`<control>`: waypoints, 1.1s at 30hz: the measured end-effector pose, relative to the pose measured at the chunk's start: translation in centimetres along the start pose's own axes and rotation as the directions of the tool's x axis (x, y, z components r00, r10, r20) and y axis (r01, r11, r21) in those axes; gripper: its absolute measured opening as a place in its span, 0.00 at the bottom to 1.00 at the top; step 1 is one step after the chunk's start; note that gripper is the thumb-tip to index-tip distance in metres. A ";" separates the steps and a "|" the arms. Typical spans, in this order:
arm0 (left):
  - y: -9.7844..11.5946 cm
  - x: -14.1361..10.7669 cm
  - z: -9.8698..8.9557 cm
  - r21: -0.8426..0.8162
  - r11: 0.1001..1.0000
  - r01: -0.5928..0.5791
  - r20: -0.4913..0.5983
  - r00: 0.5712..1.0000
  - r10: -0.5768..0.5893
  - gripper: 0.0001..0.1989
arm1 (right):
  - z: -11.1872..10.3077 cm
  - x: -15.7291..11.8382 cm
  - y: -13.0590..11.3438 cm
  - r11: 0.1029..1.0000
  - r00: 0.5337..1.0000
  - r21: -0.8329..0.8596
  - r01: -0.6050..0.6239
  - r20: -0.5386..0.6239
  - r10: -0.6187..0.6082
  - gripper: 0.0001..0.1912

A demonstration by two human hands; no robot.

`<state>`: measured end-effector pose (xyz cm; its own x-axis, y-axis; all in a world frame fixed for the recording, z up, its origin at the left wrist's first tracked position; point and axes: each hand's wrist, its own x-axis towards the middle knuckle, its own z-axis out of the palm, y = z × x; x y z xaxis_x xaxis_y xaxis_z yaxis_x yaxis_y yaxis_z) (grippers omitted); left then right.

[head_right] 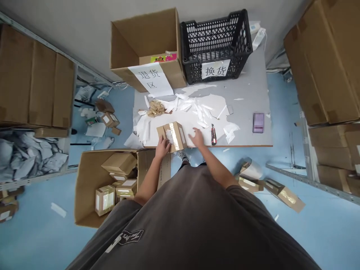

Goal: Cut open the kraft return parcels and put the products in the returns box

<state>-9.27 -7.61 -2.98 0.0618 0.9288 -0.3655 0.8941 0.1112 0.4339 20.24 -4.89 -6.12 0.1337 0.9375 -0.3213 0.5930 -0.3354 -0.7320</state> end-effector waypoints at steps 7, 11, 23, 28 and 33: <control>0.2 0.3 1.5 -0.070 0.997 -0.020 -0.026 0.999 0.019 0.21 | 7.0 -2.0 -8.7 0.951 0.965 -0.240 0.193 0.220 -0.141 0.48; 0.6 0.3 1.9 -0.113 0.993 -0.034 -0.060 0.998 0.027 0.18 | 4.1 -0.3 -6.2 0.982 0.955 -0.059 0.180 0.251 -0.159 0.44; 1.8 2.8 -0.8 -0.041 0.990 0.135 0.119 0.985 -0.129 0.24 | 3.1 -0.6 0.1 0.867 0.915 0.337 -0.367 0.296 0.273 0.47; 0.2 2.7 -2.1 0.020 0.999 -0.042 0.330 0.944 0.033 0.65 | 4.1 -0.8 0.6 0.845 0.924 0.390 -0.365 0.263 0.277 0.46; 0.7 -1.2 1.4 0.066 0.995 -0.077 0.221 0.973 0.060 0.78 | 4.5 -0.9 0.8 0.938 0.970 0.257 -0.232 0.130 0.204 0.40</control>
<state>-8.14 -9.12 -3.38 0.2123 0.8326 -0.5116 0.9141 0.0159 0.4051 17.01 -6.46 -9.14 0.1470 0.8292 -0.5392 0.3211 -0.5556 -0.7669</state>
